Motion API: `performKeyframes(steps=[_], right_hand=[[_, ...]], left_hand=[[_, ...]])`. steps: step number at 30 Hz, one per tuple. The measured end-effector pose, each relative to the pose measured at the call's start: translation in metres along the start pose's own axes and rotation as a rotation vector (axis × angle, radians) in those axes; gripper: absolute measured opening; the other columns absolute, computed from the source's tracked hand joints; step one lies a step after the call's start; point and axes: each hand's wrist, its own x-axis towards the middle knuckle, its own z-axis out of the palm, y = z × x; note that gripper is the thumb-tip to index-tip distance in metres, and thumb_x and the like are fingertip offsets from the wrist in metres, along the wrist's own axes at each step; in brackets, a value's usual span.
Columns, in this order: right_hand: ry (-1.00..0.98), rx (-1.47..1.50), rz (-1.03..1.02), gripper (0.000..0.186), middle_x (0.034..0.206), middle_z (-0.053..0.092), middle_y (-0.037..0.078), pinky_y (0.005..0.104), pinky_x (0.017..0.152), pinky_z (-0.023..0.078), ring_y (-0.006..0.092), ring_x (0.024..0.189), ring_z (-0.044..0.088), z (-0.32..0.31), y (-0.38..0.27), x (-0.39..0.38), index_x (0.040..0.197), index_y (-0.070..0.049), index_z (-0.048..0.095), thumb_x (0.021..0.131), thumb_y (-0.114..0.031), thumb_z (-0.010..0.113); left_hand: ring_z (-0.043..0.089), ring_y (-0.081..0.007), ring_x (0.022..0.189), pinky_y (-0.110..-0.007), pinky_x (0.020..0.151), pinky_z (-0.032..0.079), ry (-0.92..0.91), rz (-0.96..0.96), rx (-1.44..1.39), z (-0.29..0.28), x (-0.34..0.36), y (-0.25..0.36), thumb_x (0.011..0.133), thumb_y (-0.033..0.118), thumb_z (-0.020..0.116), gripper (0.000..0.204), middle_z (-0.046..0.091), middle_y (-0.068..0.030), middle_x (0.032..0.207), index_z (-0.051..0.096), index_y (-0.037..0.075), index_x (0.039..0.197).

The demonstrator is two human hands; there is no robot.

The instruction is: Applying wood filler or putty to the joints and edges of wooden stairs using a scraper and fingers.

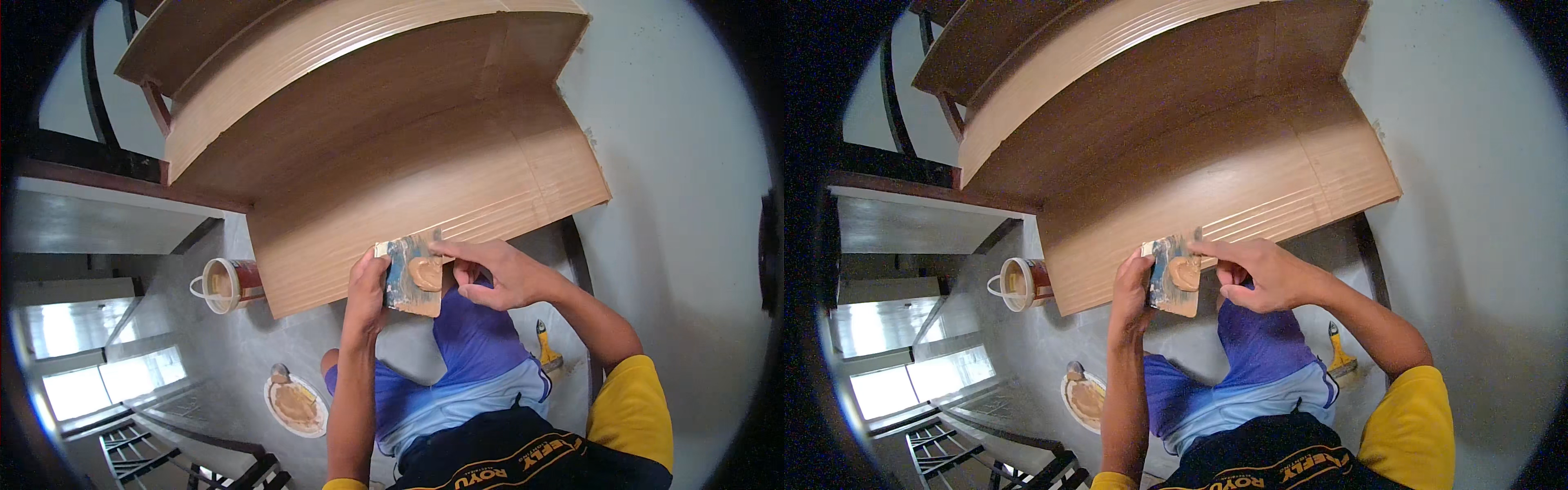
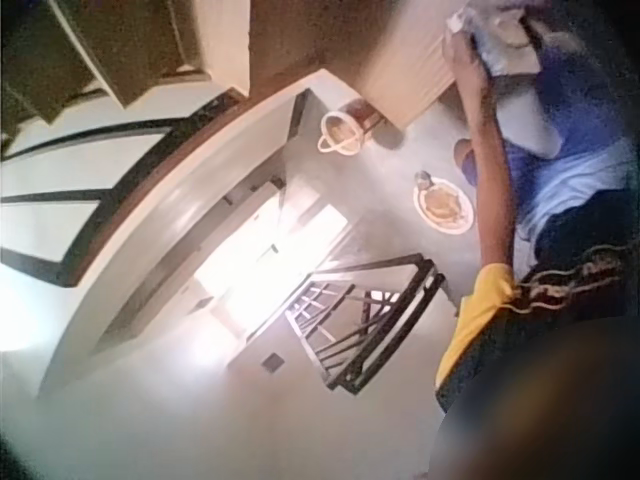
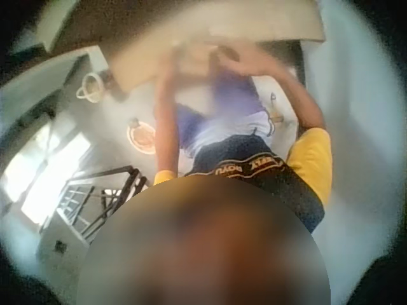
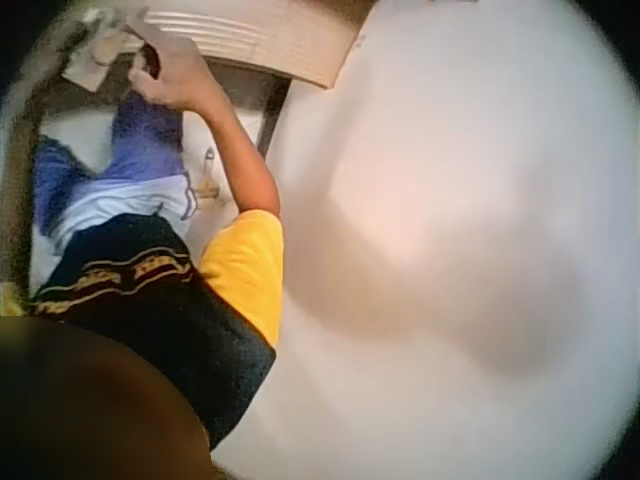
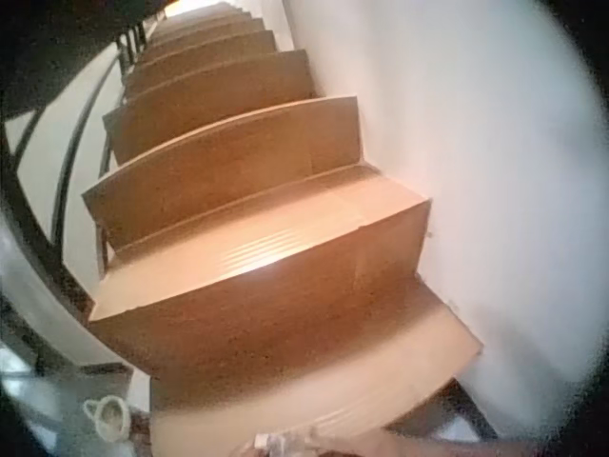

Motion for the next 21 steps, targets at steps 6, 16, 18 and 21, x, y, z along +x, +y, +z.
performKeyframes(steps=[6, 16, 18, 21], right_hand=[[-0.018, 0.208, 0.061, 0.056, 0.071, 0.054, 0.001, 0.0245, 0.060, 0.046, 0.0089, 0.062, 0.052, 0.005, 0.009, 0.003, 0.132, -0.007, 0.048, 0.078, -0.005, 0.059], [-0.191, 0.983, 0.129, 0.063, 0.076, 0.053, 0.004, 0.0252, 0.060, 0.047, 0.0126, 0.065, 0.055, -0.012, 0.015, 0.038, 0.137, -0.001, 0.034, 0.081, -0.006, 0.063], [-0.228, 1.048, 0.150, 0.065, 0.077, 0.054, 0.004, 0.0252, 0.058, 0.047, 0.0125, 0.063, 0.055, -0.013, 0.018, 0.038, 0.139, -0.003, 0.031, 0.082, -0.007, 0.063], [-0.246, 0.997, 0.140, 0.072, 0.075, 0.053, 0.006, 0.0266, 0.058, 0.047, 0.0136, 0.062, 0.055, -0.015, 0.019, 0.037, 0.144, -0.004, 0.024, 0.082, -0.006, 0.062]], left_hand=[[0.062, -0.0147, 0.080, -0.030, 0.072, 0.053, 0.079, -0.116, -0.102, -0.004, 0.013, -0.016, 0.089, 0.013, 0.042, 0.026, 0.062, -0.0061, 0.094, 0.055, -0.001, 0.106], [0.064, -0.0185, 0.079, -0.034, 0.073, 0.055, -0.092, -0.213, -0.379, -0.013, 0.053, -0.028, 0.090, 0.018, 0.044, 0.025, 0.066, -0.0078, 0.093, 0.058, 0.002, 0.103], [0.064, -0.0185, 0.079, -0.033, 0.072, 0.055, -0.093, -0.213, -0.390, 0.002, 0.050, -0.027, 0.090, 0.018, 0.044, 0.025, 0.066, -0.0076, 0.092, 0.058, 0.002, 0.104], [0.065, -0.0186, 0.080, -0.032, 0.071, 0.055, -0.141, -0.210, -0.400, 0.013, 0.043, -0.019, 0.090, 0.021, 0.046, 0.028, 0.066, -0.0082, 0.093, 0.057, 0.000, 0.106]])
